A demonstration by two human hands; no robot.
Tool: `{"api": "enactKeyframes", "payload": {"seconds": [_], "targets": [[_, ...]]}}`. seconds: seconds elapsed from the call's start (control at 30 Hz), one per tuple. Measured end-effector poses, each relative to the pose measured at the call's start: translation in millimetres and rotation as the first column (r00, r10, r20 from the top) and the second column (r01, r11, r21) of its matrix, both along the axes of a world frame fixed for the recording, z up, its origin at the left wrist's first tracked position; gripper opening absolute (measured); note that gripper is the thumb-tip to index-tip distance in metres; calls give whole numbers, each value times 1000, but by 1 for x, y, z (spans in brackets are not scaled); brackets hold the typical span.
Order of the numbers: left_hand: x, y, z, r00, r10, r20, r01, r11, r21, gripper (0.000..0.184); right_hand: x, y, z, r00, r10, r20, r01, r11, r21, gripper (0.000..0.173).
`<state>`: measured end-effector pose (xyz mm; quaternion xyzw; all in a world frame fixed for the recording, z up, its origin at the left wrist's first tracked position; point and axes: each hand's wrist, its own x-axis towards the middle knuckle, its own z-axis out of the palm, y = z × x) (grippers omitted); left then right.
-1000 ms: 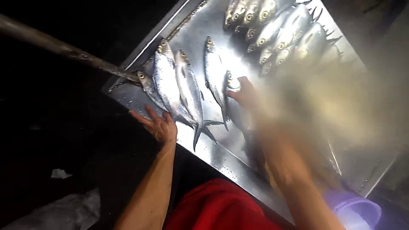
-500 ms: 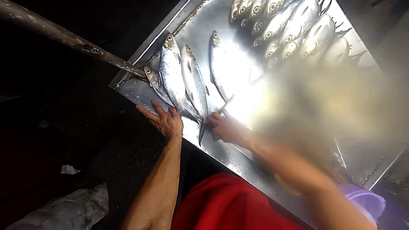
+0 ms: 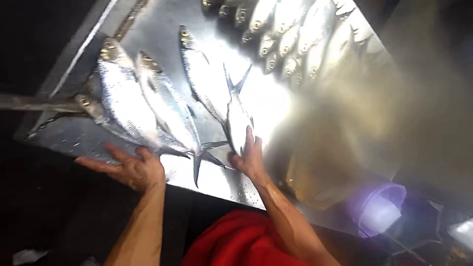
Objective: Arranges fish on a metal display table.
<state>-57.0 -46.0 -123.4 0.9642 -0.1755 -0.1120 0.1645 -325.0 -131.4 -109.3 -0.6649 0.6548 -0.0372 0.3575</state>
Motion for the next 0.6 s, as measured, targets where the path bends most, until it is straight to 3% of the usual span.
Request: {"api": "enactKeyframes", "payload": {"seconds": [0.07, 0.13, 0.23, 0.3, 0.37, 0.43, 0.5, 0.6], "targets": [[0, -3, 3, 1000, 2, 6, -1, 1000, -19, 73, -13, -10, 15, 950, -138, 282, 95, 983, 159, 115], [-1, -4, 6, 1000, 12, 4, -13, 1000, 19, 73, -33, -9, 38, 797, -286, 531, 147, 946, 289, 110], [-1, -6, 7, 1000, 27, -3, -26, 999, 41, 72, -65, 1, 79, 590, -295, 752, 183, 955, 232, 119], [-2, -7, 10, 999, 36, -9, -36, 998, 44, 72, -86, -1, 107, 510, -243, 825, 263, 957, 120, 119], [-2, -6, 12, 999, 38, -12, -37, 998, 45, 72, -107, -19, 130, 547, -216, 809, 407, 913, -32, 117], [-2, -6, 11, 999, 43, -14, -42, 998, 57, 73, -124, -64, 151, 682, -222, 697, 503, 834, -227, 122], [-1, -5, 10, 999, 52, -17, -51, 996, 67, 74, -135, -120, 163, 783, -274, 558, 532, 760, -374, 117], [0, -1, 9, 999, 40, -13, -40, 998, 54, 74, -152, -199, 157, 822, -346, 453, 542, 722, -430, 102]]}}
